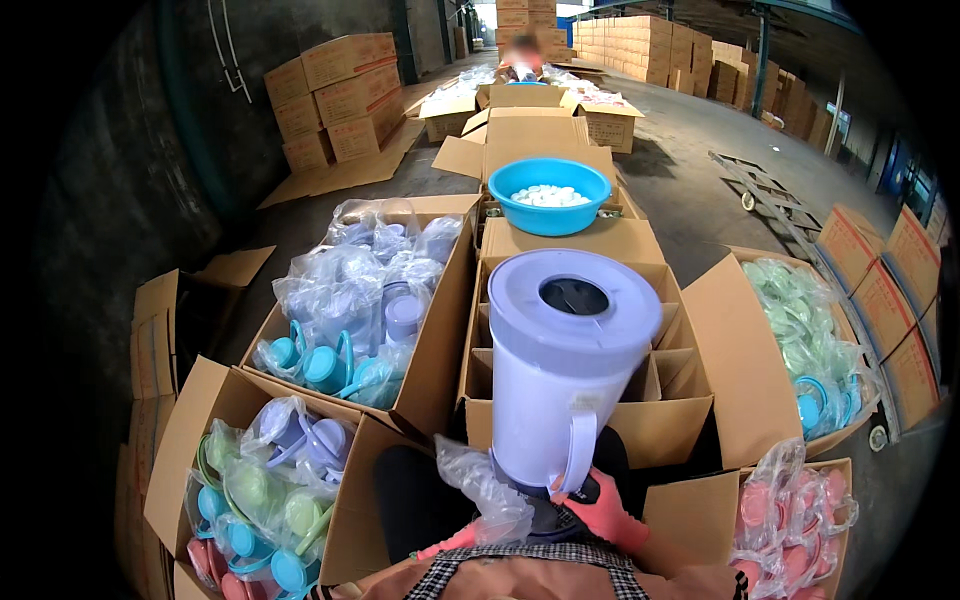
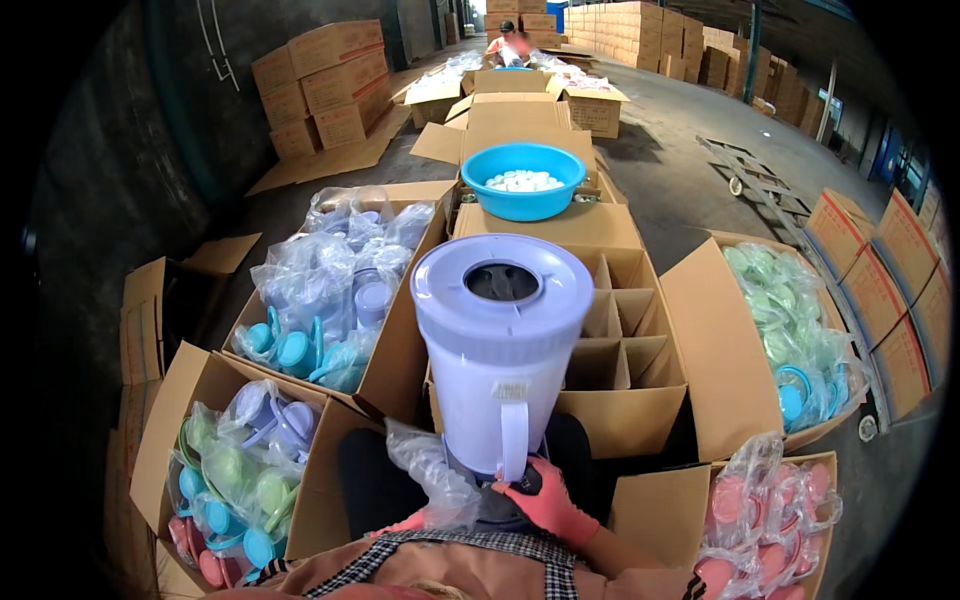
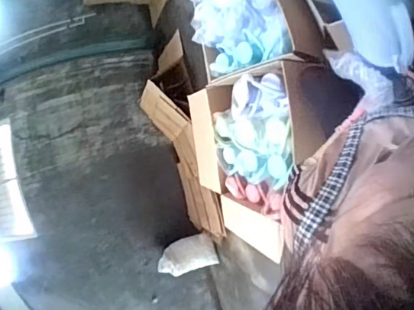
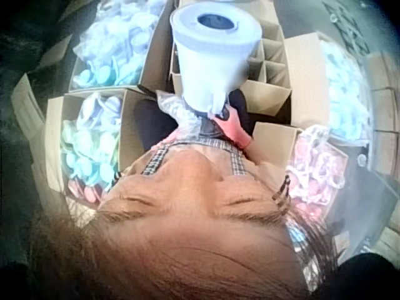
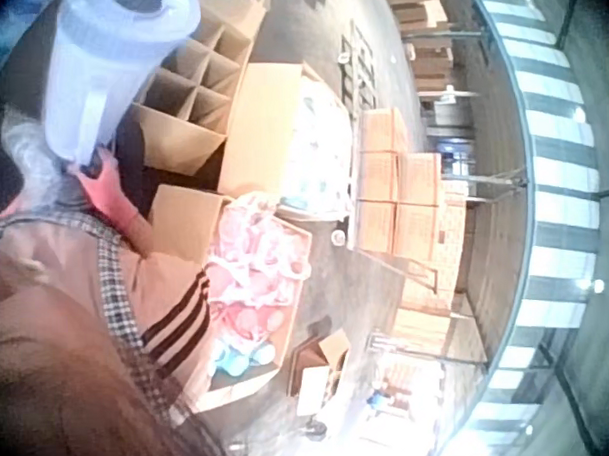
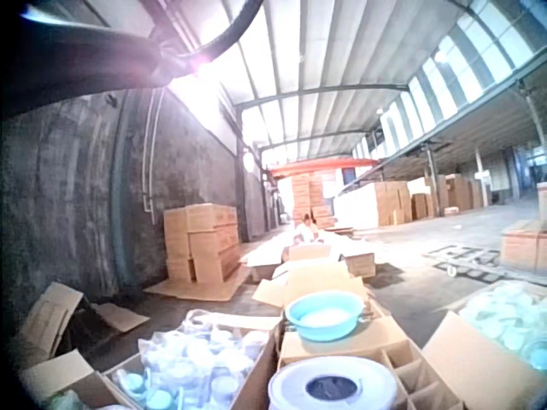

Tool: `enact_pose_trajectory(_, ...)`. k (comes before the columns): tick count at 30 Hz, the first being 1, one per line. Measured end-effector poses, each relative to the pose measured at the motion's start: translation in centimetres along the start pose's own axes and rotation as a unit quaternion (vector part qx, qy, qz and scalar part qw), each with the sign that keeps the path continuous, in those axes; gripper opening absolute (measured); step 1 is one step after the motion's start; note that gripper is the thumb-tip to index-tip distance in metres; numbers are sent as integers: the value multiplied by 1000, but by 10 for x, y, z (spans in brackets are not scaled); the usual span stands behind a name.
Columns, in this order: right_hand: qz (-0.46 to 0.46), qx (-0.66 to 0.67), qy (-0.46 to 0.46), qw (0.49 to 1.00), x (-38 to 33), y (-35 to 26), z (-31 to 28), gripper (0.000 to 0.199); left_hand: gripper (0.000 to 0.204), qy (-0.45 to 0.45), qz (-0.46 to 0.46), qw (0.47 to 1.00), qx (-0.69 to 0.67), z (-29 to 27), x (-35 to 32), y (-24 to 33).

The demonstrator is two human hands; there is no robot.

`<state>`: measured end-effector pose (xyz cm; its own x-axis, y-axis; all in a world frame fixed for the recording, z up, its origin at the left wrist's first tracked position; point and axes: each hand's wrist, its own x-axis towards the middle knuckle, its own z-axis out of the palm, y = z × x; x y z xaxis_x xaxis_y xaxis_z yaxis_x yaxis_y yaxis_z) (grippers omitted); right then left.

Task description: The person sits on the warehouse floor and packs various kitchenware items into cardboard boxes. They place a purple thermos into a plastic bag and arrange it in a box, then cap a grid of glass bottles with white lids from a blue basin. The person also handles pink and blue plastic cups and a blue bowl, organizing them into the packaging.

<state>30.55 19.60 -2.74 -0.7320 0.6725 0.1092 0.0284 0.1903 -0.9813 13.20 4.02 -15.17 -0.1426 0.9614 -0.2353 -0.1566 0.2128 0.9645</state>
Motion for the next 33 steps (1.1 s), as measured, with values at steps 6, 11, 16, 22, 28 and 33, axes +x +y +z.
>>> enact_pose_trajectory(6, -73, 95, 23, 993, 13, -29, 7, 22, 38, 233, 9, 958, 169, -26, 22, -2)
enact_pose_trajectory(11, -67, 113, -37, 991, 27, -24, 3, 18, 39, 71, -137, 856, 494, -47, 14, 47)
enact_pose_trajectory(16, 65, -25, -82, 994, -7, 63, 32, 28, 34, -88, -146, 853, 492, -11, -21, 31)
enact_pose_trajectory(22, 175, 35, -45, 983, -9, 55, 37, 27, 25, -14, 57, 767, 639, -13, -5, 68)
enact_pose_trajectory(28, 110, 150, 19, 982, 26, -13, 8, 16, 30, -16, 290, 704, 648, -8, 10, 84)
enact_pose_trajectory(33, 0, 86, -32, 996, 23, 0, 18, 19, 40, -24, 27, 844, 535, -25, 16, 44)
